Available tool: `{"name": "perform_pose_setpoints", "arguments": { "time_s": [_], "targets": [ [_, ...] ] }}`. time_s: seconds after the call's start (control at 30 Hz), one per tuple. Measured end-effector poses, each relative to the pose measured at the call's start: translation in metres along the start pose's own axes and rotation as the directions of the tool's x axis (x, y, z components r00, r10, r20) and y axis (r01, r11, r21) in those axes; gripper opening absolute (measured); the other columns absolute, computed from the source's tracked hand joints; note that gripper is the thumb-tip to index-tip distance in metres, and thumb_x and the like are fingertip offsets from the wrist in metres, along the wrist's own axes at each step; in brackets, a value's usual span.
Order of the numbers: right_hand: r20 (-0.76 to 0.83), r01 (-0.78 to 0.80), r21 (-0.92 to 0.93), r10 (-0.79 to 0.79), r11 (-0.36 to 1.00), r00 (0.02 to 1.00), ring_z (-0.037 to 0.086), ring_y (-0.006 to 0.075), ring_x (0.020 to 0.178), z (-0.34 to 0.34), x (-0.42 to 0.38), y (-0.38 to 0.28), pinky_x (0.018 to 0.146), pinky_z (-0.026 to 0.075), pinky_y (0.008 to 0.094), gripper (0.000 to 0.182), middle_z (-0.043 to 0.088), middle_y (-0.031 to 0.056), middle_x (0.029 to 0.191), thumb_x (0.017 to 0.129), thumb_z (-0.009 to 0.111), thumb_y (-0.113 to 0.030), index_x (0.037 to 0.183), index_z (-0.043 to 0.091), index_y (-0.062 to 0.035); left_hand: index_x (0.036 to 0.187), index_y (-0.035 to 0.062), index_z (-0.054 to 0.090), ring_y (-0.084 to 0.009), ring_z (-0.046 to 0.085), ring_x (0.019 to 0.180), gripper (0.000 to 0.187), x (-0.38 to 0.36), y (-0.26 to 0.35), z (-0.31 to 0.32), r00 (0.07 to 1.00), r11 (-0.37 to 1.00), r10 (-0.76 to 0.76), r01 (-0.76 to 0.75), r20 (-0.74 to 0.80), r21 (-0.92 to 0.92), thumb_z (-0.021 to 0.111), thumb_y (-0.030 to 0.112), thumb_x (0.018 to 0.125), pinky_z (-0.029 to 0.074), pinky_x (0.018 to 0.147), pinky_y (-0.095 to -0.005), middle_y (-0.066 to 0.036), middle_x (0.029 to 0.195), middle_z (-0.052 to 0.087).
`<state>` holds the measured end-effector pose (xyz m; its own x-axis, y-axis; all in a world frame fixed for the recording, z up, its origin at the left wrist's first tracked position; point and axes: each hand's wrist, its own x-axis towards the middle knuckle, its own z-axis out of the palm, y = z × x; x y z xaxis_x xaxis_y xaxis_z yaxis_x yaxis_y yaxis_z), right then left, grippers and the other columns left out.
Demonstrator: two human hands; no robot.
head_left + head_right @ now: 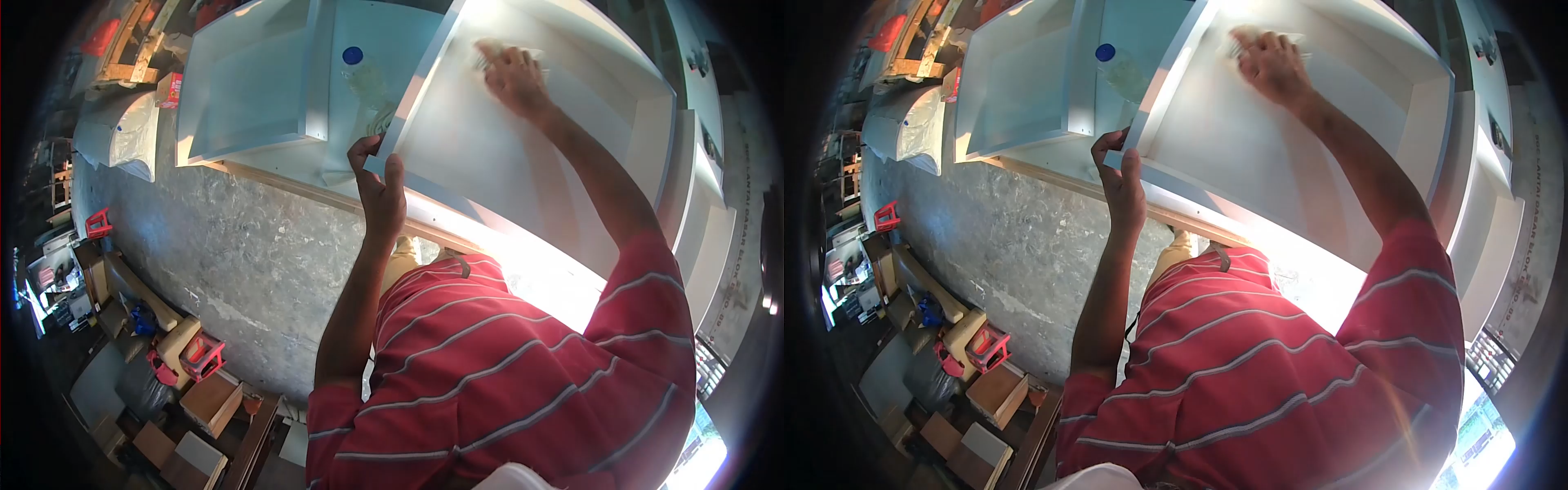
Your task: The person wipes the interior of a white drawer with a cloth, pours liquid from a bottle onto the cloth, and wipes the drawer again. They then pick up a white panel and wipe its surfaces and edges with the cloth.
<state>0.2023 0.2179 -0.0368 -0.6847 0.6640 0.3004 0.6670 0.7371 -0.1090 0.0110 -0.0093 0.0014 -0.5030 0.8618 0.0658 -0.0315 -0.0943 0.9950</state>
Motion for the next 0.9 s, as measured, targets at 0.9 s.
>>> {"name": "perform_pose_setpoints", "arguments": {
  "time_s": [0.9],
  "targets": [
    [0.16,0.104,0.001,-0.103,0.995,0.982,0.017,0.0376,0.139,0.001,-0.027,-0.067,0.107,0.011,0.0613,0.067,0.021,0.0214,0.148,0.088,0.05,-0.044,0.14,0.032,-0.006,0.119,0.0022,0.04,-0.0187,0.046,0.097,0.041,-0.001,-0.013,0.0,0.999,0.999,0.039,-0.039,-0.036,0.012,0.058,0.023,0.088,0.038,0.088,-0.0331,-0.012,0.108,0.046]
  ]
}}
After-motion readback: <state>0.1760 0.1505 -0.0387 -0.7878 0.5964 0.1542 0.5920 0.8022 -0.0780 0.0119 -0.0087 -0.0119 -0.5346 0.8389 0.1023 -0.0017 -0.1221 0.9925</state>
